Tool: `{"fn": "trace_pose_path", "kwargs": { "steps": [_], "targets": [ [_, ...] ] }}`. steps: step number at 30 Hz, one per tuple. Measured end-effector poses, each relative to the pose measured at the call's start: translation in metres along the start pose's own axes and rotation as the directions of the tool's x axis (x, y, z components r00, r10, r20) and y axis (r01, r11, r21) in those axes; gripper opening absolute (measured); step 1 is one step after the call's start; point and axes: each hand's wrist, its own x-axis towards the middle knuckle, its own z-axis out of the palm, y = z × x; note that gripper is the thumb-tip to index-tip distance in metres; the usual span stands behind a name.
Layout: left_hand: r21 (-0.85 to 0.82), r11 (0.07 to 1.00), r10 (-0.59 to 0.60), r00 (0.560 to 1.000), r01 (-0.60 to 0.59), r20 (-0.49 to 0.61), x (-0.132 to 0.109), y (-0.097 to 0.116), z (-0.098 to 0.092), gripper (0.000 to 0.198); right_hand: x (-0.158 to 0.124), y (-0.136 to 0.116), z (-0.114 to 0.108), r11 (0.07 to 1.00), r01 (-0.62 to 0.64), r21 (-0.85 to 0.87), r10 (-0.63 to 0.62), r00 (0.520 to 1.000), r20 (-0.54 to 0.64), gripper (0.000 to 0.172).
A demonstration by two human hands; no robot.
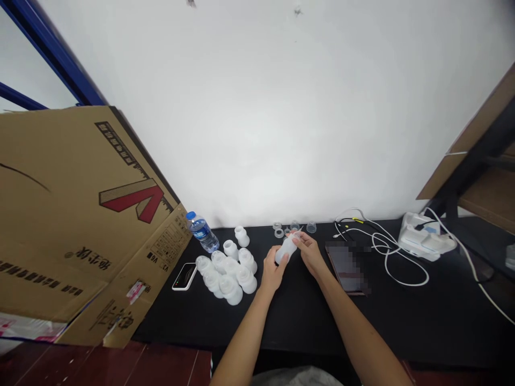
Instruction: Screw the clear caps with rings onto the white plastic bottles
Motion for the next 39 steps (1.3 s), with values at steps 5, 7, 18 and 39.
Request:
{"fn": "trace_pose_path", "kwargs": {
  "steps": [5, 7, 18, 39],
  "targets": [
    [-0.056, 0.998, -0.044, 0.999, 0.043, -0.017, 0.001, -0.002, 0.001, 0.049, 0.0, -0.003, -0.001, 0.998, -0.055, 0.04, 0.052, 0.996, 0.067, 0.047],
    [-0.072, 0.996, -0.045, 0.999, 0.044, -0.021, 0.002, -0.003, 0.001, 0.049, 0.0, -0.002, -0.001, 0.996, -0.076, 0.037, 0.072, 0.993, 0.094, 0.048],
    [-0.06, 0.998, -0.007, 0.986, 0.017, 0.168, 0.001, -0.011, 0.006, 0.032, -0.009, -0.003, 0.002, 0.988, -0.135, -0.07, 0.147, 0.964, 0.223, 0.047],
    [0.254, 0.96, -0.129, 0.991, 0.118, 0.028, -0.005, 0.001, 0.01, 0.025, -0.009, 0.007, 0.008, 0.975, -0.048, -0.215, 0.086, 0.982, 0.169, 0.046]
  ]
}}
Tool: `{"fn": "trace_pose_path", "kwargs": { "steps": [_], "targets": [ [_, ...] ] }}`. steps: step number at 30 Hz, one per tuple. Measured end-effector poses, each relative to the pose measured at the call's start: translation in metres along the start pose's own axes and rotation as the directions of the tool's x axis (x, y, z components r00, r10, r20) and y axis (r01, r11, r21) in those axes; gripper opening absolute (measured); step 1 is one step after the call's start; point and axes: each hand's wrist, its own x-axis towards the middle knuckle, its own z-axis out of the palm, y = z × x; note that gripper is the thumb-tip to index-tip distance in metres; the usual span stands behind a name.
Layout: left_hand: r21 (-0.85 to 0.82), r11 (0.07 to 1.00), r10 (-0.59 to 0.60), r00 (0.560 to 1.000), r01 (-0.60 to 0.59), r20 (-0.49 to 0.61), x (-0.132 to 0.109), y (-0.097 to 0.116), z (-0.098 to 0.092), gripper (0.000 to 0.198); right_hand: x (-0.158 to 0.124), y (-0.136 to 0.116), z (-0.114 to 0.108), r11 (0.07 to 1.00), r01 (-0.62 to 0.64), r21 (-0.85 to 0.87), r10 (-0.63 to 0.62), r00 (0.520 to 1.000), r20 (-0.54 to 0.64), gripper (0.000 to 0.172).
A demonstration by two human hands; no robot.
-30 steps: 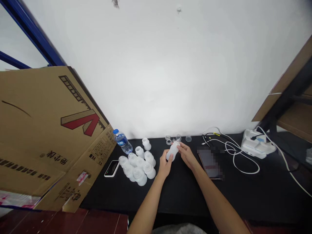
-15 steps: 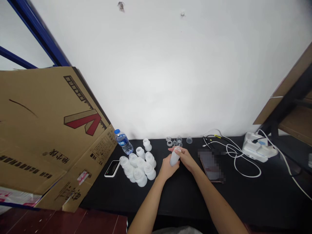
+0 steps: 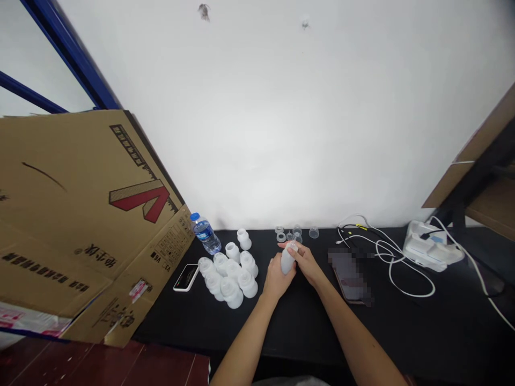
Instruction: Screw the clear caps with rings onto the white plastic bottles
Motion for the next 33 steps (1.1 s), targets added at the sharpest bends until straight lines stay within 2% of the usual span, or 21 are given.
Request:
{"fn": "trace_pose_path", "kwargs": {
  "steps": [6, 11, 13, 15, 17, 19, 22, 24, 26, 28, 30, 33],
  "targets": [
    [-0.189, 0.982, 0.002, 1.0, -0.002, -0.004, -0.001, 0.001, -0.006, 0.034, 0.004, 0.008, -0.002, 0.999, 0.023, 0.038, -0.023, 1.0, 0.002, 0.048],
    [-0.285, 0.958, 0.025, 1.0, -0.023, 0.002, -0.001, 0.006, -0.011, 0.037, 0.01, 0.017, -0.008, 1.0, 0.023, -0.006, -0.024, 0.994, -0.105, 0.05],
    [-0.292, 0.956, 0.03, 1.0, -0.032, -0.009, 0.0, 0.006, -0.012, 0.039, 0.012, 0.018, -0.014, 0.998, 0.0, -0.065, -0.012, 0.985, -0.173, 0.059],
    [-0.282, 0.959, 0.001, 0.999, -0.013, -0.044, 0.001, 0.005, -0.01, 0.04, 0.013, 0.018, -0.021, 0.973, 0.032, -0.229, -0.092, 0.962, -0.259, 0.06],
    [-0.266, 0.964, -0.05, 0.995, 0.024, -0.089, 0.004, 0.001, -0.008, 0.04, 0.013, 0.02, -0.029, 0.867, 0.104, -0.488, -0.268, 0.922, -0.28, 0.054],
    [-0.253, 0.966, -0.082, 0.989, 0.049, -0.125, 0.007, -0.002, -0.006, 0.04, 0.014, 0.025, -0.036, 0.672, 0.142, -0.727, -0.416, 0.884, -0.212, 0.051],
    [-0.249, 0.968, -0.081, 0.984, 0.039, -0.16, 0.009, -0.004, -0.005, 0.04, 0.014, 0.035, -0.042, 0.4, 0.077, -0.913, -0.452, 0.884, -0.123, 0.054],
    [-0.248, 0.969, -0.067, 0.981, 0.019, -0.185, 0.01, -0.005, -0.005, 0.04, 0.013, 0.038, -0.043, 0.296, 0.021, -0.955, -0.425, 0.898, -0.112, 0.052],
    [-0.243, 0.97, -0.062, 0.975, 0.008, -0.214, 0.011, -0.006, -0.004, 0.041, 0.011, 0.038, -0.043, 0.25, 0.007, -0.968, -0.426, 0.899, -0.103, 0.046],
    [-0.249, 0.968, -0.074, 0.97, 0.015, -0.23, 0.011, -0.007, -0.003, 0.042, 0.009, 0.034, -0.041, 0.246, 0.025, -0.969, -0.463, 0.881, -0.095, 0.041],
    [-0.267, 0.963, -0.1, 0.968, 0.036, -0.232, 0.012, -0.008, -0.003, 0.043, 0.009, 0.031, -0.04, 0.264, 0.051, -0.963, -0.489, 0.868, -0.088, 0.04],
    [-0.281, 0.958, -0.131, 0.963, 0.061, -0.237, 0.012, -0.008, -0.003, 0.043, 0.01, 0.031, -0.039, 0.34, 0.076, -0.937, -0.432, 0.898, -0.084, 0.038]
  ]
}}
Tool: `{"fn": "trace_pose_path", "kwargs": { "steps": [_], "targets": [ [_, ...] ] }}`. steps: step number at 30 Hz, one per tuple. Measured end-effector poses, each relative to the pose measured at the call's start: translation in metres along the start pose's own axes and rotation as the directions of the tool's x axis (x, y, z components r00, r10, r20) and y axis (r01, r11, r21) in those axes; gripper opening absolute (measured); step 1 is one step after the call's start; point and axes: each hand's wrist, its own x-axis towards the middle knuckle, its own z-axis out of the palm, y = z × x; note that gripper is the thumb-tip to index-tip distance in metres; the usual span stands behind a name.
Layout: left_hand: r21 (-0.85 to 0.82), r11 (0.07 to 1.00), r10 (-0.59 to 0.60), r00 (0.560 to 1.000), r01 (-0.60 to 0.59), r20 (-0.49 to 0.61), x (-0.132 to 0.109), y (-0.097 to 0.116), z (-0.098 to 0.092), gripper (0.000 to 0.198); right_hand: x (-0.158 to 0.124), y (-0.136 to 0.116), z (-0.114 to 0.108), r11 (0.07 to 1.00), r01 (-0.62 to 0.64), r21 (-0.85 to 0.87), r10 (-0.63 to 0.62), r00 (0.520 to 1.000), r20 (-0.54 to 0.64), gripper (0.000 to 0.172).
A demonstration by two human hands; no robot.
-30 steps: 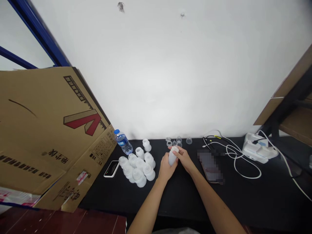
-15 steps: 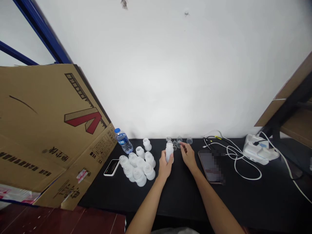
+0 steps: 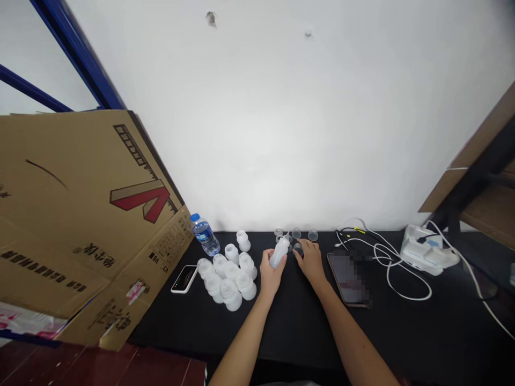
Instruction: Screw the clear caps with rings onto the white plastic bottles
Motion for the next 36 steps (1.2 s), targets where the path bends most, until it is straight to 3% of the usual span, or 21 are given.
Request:
{"fn": "trace_pose_path", "kwargs": {
  "steps": [4, 7, 11, 13, 15, 18, 21, 25, 31, 36],
  "targets": [
    [-0.005, 1.0, 0.024, 1.0, -0.023, 0.005, 0.0, 0.001, -0.001, 0.042, 0.004, 0.002, 0.0, 0.95, -0.192, 0.247, 0.195, 0.981, 0.014, 0.04],
    [-0.009, 0.998, 0.056, 0.998, -0.055, 0.041, 0.001, 0.002, -0.002, 0.041, 0.009, 0.004, -0.007, 0.788, -0.37, 0.493, 0.43, 0.903, -0.011, 0.051],
    [-0.007, 0.996, 0.091, 0.991, -0.09, 0.098, 0.0, 0.004, -0.001, 0.04, 0.014, 0.005, -0.015, 0.586, -0.42, 0.693, 0.586, 0.81, -0.006, 0.055],
    [-0.004, 0.995, 0.104, 0.988, -0.104, 0.111, -0.001, 0.004, -0.001, 0.039, 0.015, 0.005, -0.015, 0.549, -0.402, 0.733, 0.585, 0.811, 0.006, 0.054],
    [-0.004, 0.993, 0.116, 0.987, -0.117, 0.114, -0.001, 0.004, -0.001, 0.039, 0.014, 0.003, -0.014, 0.553, -0.382, 0.74, 0.537, 0.843, 0.033, 0.055],
    [-0.005, 0.993, 0.121, 0.986, -0.122, 0.117, -0.001, 0.003, -0.001, 0.04, 0.012, -0.002, -0.012, 0.603, -0.336, 0.723, 0.419, 0.905, 0.07, 0.055],
    [-0.004, 0.993, 0.116, 0.987, -0.116, 0.115, -0.001, 0.003, -0.001, 0.039, 0.011, -0.007, -0.012, 0.671, -0.285, 0.685, 0.344, 0.938, 0.053, 0.05],
    [0.013, 0.992, 0.125, 0.984, -0.127, 0.128, -0.002, 0.003, -0.002, 0.036, 0.011, -0.008, -0.014, 0.709, -0.277, 0.649, 0.324, 0.945, 0.049, 0.049],
    [0.021, 0.991, 0.131, 0.98, -0.136, 0.149, -0.004, -0.001, -0.002, 0.037, 0.011, -0.003, -0.013, 0.646, -0.285, 0.708, 0.33, 0.941, 0.078, 0.05],
    [0.027, 0.987, 0.151, 0.98, -0.156, 0.131, -0.005, -0.003, -0.001, 0.036, 0.01, -0.003, -0.015, 0.645, -0.269, 0.715, 0.317, 0.946, 0.07, 0.049]
  ]
}}
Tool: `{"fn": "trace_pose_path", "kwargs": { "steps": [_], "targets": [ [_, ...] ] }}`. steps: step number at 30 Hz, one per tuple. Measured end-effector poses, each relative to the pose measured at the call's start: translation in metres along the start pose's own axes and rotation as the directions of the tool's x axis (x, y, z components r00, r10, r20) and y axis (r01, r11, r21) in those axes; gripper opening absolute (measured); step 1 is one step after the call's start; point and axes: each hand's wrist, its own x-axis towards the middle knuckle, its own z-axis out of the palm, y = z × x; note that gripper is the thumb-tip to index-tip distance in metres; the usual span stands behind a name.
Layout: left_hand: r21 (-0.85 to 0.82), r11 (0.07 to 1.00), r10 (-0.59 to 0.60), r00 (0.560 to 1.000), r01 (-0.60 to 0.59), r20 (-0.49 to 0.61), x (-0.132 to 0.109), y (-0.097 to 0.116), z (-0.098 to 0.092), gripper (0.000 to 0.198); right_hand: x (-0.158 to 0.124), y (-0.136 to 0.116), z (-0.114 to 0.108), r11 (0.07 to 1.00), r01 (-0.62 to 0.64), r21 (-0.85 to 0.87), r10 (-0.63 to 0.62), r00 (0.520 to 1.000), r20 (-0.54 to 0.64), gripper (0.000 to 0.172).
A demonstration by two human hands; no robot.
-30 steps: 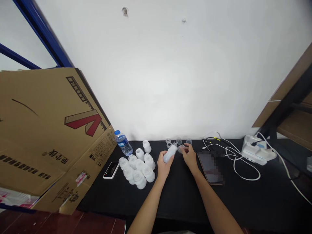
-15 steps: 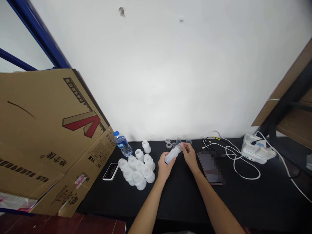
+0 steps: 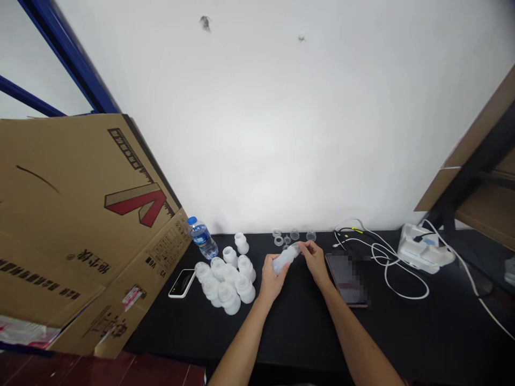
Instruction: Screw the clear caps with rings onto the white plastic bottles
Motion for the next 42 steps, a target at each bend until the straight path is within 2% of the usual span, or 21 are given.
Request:
{"fn": "trace_pose_path", "kwargs": {
  "steps": [9, 12, 15, 17, 19, 22, 26, 29, 33, 36, 39, 42],
  "targets": [
    [0.051, 0.993, 0.103, 0.994, -0.102, -0.022, -0.003, 0.002, 0.002, 0.029, -0.002, -0.007, 0.006, 0.999, 0.013, 0.049, -0.011, 0.999, -0.052, 0.052],
    [0.09, 0.983, 0.167, 0.985, -0.162, -0.047, -0.005, 0.004, 0.004, 0.03, -0.005, -0.007, 0.009, 0.997, -0.018, 0.071, 0.025, 0.995, -0.097, 0.051],
    [0.117, 0.976, 0.196, 0.977, -0.186, -0.08, -0.006, 0.006, 0.006, 0.031, -0.01, -0.01, 0.021, 0.982, -0.059, 0.178, 0.082, 0.988, -0.127, 0.048],
    [0.101, 0.981, 0.177, 0.979, -0.167, -0.104, -0.007, 0.008, 0.007, 0.034, -0.015, -0.014, 0.032, 0.949, -0.103, 0.297, 0.125, 0.991, -0.055, 0.049],
    [0.069, 0.985, 0.163, 0.98, -0.156, -0.117, -0.007, 0.009, 0.007, 0.035, -0.02, -0.017, 0.042, 0.891, -0.194, 0.411, 0.183, 0.981, 0.066, 0.052],
    [0.067, 0.976, 0.213, 0.973, -0.208, -0.084, -0.007, 0.009, 0.007, 0.033, -0.021, -0.019, 0.043, 0.813, -0.314, 0.491, 0.279, 0.949, 0.146, 0.054],
    [0.173, 0.928, 0.338, 0.94, -0.329, -0.03, -0.007, 0.006, 0.009, 0.03, -0.015, -0.014, 0.029, 0.782, -0.467, 0.413, 0.422, 0.884, 0.199, 0.053],
    [0.263, 0.881, 0.41, 0.912, -0.394, -0.006, -0.007, 0.007, 0.01, 0.027, -0.012, -0.011, 0.023, 0.769, -0.526, 0.363, 0.475, 0.85, 0.226, 0.05],
    [0.323, 0.838, 0.461, 0.887, -0.44, 0.015, -0.007, 0.009, 0.008, 0.028, -0.013, -0.009, 0.023, 0.704, -0.614, 0.357, 0.546, 0.789, 0.281, 0.051],
    [0.348, 0.818, 0.474, 0.879, -0.458, 0.042, -0.006, 0.011, 0.007, 0.024, -0.012, -0.007, 0.022, 0.662, -0.668, 0.341, 0.61, 0.744, 0.272, 0.049],
    [0.313, 0.847, 0.437, 0.898, -0.429, 0.047, -0.005, 0.012, 0.006, 0.026, -0.011, -0.005, 0.021, 0.668, -0.66, 0.344, 0.625, 0.748, 0.221, 0.047],
    [0.186, 0.918, 0.352, 0.936, -0.35, 0.026, -0.003, 0.01, 0.004, 0.035, -0.011, -0.004, 0.023, 0.718, -0.607, 0.342, 0.594, 0.79, 0.154, 0.048]
  ]
}}
